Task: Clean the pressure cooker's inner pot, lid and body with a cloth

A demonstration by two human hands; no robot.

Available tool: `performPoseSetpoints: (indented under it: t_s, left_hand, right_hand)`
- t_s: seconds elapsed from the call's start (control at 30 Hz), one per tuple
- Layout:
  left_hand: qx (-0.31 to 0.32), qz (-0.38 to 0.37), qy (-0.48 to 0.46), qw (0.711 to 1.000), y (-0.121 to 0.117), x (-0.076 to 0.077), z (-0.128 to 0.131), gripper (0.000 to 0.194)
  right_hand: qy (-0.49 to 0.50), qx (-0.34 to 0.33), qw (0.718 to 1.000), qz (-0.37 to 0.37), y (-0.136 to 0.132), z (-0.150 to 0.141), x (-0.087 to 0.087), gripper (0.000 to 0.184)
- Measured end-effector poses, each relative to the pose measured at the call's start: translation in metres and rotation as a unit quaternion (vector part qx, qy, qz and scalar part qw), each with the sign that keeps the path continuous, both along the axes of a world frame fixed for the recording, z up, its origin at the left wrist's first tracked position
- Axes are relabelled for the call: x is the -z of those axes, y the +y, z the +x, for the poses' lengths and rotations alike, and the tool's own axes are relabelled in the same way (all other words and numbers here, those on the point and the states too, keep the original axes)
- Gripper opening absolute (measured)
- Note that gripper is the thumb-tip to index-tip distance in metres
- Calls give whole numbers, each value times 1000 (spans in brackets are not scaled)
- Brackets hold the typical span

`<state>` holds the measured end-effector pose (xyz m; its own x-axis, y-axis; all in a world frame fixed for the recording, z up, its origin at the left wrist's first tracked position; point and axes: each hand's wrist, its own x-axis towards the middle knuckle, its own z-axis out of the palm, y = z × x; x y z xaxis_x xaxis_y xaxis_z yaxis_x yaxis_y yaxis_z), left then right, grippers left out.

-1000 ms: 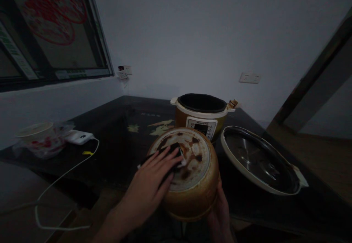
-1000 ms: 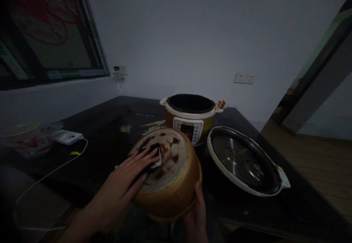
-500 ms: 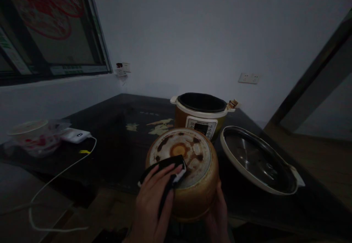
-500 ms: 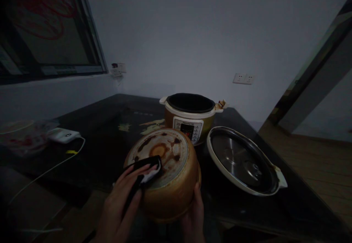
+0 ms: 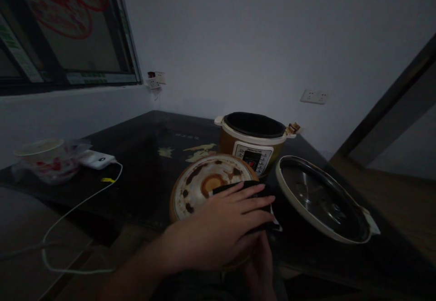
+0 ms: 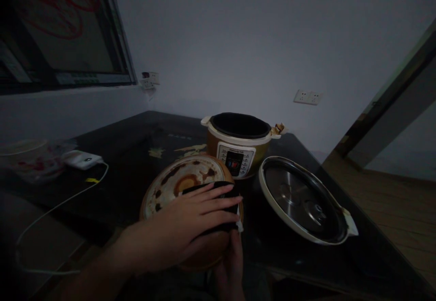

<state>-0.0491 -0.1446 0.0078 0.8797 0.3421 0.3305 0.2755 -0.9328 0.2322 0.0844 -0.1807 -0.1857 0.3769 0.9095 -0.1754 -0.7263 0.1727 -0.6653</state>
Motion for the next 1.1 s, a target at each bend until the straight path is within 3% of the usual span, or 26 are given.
performPoseSetpoints:
  t_s: [0.07, 0.13, 0.23, 0.33, 0.47, 0.53, 0.73, 0.87, 0.93, 1.03, 1.1]
  left_hand:
    - [9, -43, 3, 999, 19, -9, -6, 36]
    - [-16, -75, -10, 997, 42, -8, -16, 38]
    - [-100, -98, -52, 989, 76, 10, -39, 40]
    - [-167, -147, -123, 967, 91, 38, -62, 42]
    - [-275, -219, -285, 892, 66, 67, -80, 49]
    - [-306, -204, -312, 876, 40, 74, -81, 46]
    - [-248, -60, -230, 939, -32, 71, -69, 41]
    - [-97, -17, -185, 978, -38, 71, -60, 44]
    - [-47, -18, -185, 981, -33, 73, -62, 42]
    - [-104, -33, -299, 948, -34, 75, -71, 37]
    - [-199, -49, -408, 890, -40, 78, -81, 34]
  right_hand:
    - [24, 13, 999, -23, -2, 0, -8, 43]
    - [27, 15, 999, -36, -3, 1, -14, 47]
    - [21, 0, 999, -46, -2, 4, -17, 44]
    - [29, -2, 998, -52, -1, 6, -17, 40]
    - [34, 4, 997, -72, -2, 6, -17, 41]
    - [25, 15, 996, -80, -2, 6, -18, 43]
    - [2, 14, 999, -43, 6, -1, -26, 53]
    - [10, -26, 998, -48, 10, -7, -28, 54]
    - [-3, -39, 998, -45, 12, -9, -32, 59]
    - [-21, -12, 999, -38, 16, -12, -44, 65]
    - [-44, -10, 999, -25, 19, -13, -55, 69]
